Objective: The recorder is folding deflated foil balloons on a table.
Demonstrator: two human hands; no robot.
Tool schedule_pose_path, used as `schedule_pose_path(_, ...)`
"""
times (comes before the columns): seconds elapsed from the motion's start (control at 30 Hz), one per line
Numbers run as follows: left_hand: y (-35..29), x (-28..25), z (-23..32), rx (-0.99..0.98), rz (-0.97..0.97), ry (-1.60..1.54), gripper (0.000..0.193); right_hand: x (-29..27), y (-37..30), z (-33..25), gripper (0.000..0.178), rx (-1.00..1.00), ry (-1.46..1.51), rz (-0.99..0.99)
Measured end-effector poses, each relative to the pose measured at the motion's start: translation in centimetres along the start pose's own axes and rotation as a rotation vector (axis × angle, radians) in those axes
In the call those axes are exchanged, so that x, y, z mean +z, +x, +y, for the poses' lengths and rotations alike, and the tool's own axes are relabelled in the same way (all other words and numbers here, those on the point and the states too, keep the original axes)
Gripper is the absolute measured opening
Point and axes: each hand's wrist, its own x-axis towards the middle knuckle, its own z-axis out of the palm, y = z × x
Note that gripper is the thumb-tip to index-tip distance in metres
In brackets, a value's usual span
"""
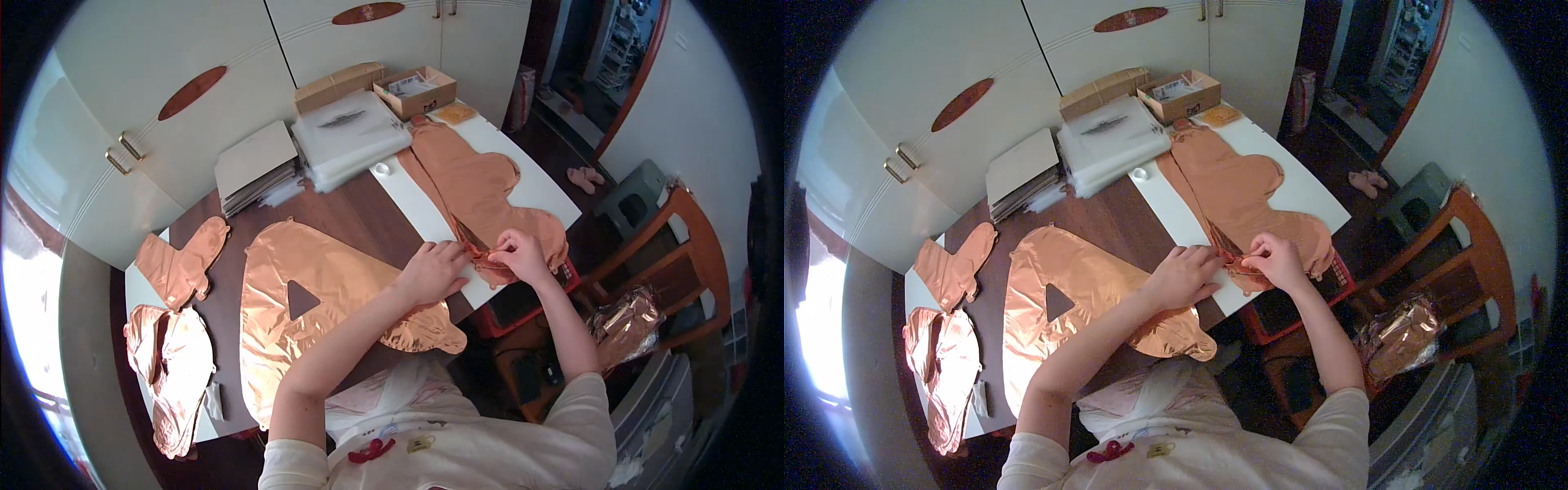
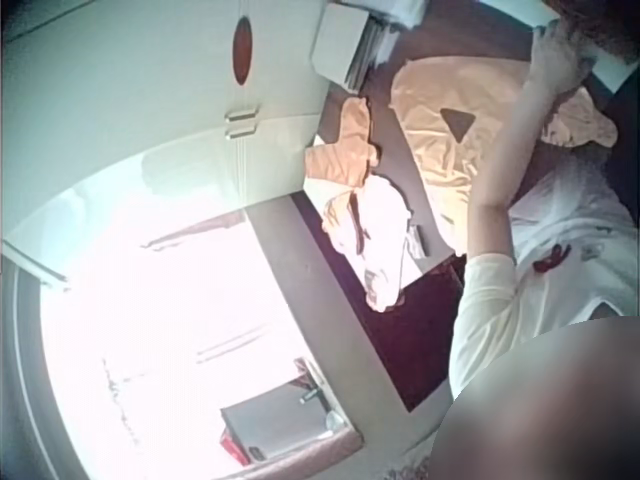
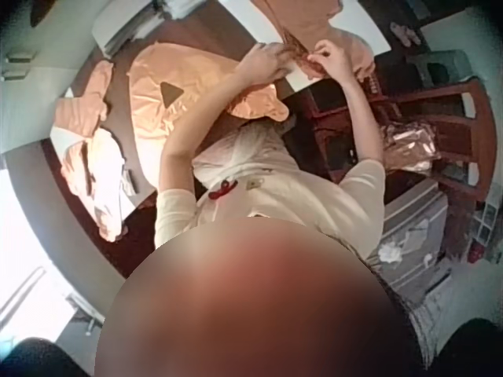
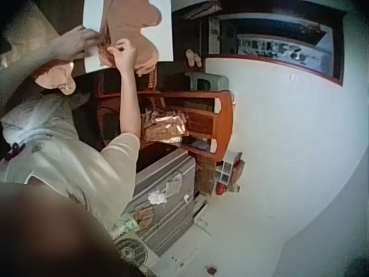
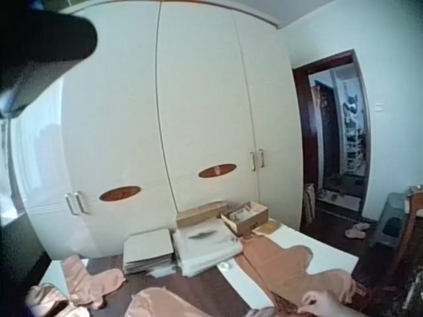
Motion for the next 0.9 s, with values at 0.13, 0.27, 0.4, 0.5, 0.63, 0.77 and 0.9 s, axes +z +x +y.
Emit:
schedule_pose_path(0.13, 0.4, 0.5, -0.3, 0.026, -0.034, 0.071, 0.045, -0.1, 0.3, 0.1, 0.02, 0.034, 0.082, 0.006)
schedule_pose_path(0.27, 1.6, 2.2, -1.5, 0.136, 0.115, 0.103, 0.041, -0.7, 1.2, 2.1, 0.018, 0.148, 0.324, 0.094)
schedule_pose_path(0.4, 5.2, 2.2, -3.2, -0.079, -0.102, 0.054, 0.044, -2.1, 2.5, 1.8, 0.013, 0.174, 0.472, 0.128)
schedule_pose_path(0.5, 6.0, 2.8, -4.3, -0.166, -0.138, 0.14, 0.068, -3.7, 3.6, 1.6, 0.014, 0.236, 0.526, 0.164)
schedule_pose_path(0.63, 6.5, 2.3, -4.1, -0.17, -0.234, 0.212, 0.08, -6.6, 6.3, 2.6, 0.021, 0.2, 0.504, 0.52)
schedule_pose_path(0.77, 6.8, 1.7, -3.4, -0.201, -0.322, 0.258, 0.084, -14.0, 8.9, 5.0, 0.026, 0.024, 0.571, 0.733)
schedule_pose_path(0.9, 6.9, 1.8, -3.8, -0.249, -0.39, 0.248, 0.092, -17.1, 8.2, -0.7, 0.022, -0.216, 0.599, 0.874)
